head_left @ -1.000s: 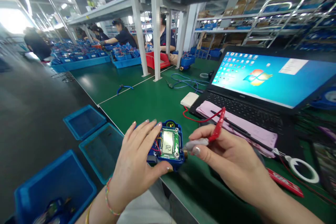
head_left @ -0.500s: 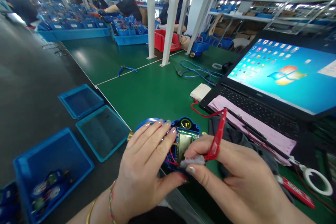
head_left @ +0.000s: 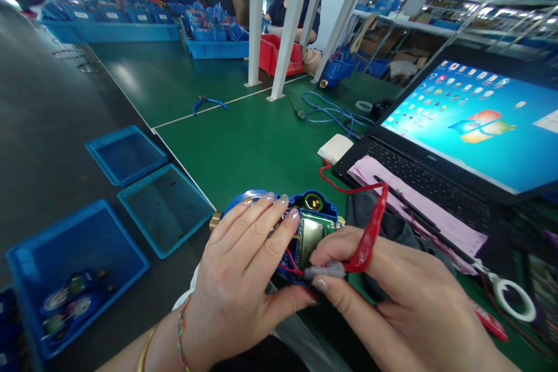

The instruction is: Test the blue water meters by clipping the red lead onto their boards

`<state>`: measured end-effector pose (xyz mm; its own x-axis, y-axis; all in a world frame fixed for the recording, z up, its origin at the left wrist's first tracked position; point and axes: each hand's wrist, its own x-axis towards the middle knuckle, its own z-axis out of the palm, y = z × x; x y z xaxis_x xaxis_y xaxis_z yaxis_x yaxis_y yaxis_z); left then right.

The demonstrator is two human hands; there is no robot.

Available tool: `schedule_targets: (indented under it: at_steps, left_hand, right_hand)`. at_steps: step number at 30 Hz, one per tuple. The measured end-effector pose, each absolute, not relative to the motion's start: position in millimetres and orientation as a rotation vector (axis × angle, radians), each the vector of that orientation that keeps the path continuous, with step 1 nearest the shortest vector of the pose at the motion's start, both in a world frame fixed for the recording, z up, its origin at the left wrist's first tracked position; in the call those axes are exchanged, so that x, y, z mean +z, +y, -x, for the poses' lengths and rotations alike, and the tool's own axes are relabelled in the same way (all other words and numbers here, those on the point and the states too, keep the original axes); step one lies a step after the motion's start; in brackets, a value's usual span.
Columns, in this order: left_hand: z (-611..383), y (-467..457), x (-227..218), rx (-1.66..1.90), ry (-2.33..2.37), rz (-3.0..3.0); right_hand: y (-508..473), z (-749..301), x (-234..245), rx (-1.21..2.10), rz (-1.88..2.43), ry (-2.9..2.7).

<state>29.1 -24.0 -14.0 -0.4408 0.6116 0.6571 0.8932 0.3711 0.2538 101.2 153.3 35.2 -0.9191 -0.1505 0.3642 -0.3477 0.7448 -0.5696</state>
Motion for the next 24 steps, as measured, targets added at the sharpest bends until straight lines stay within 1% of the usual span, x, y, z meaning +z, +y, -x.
schedule_targets:
  at_steps: [12,20,24]
  left_hand:
    - [-30.0,-24.7,-14.1,-0.817,-2.173,1.295]
    - [-29.9,-24.5,-14.2,-0.82,-2.194,1.296]
    - [-30.2,-25.3,-12.5,-0.825,-2.202,1.279]
  right_hand:
    - [148.1,-97.7,37.0,0.864,-0.448,-2.585]
    - [145.2,-99.4,29.4,0.736,-0.509,-2.548]
    - [147.1,-96.5,30.3,0.762,-0.501,-2.545]
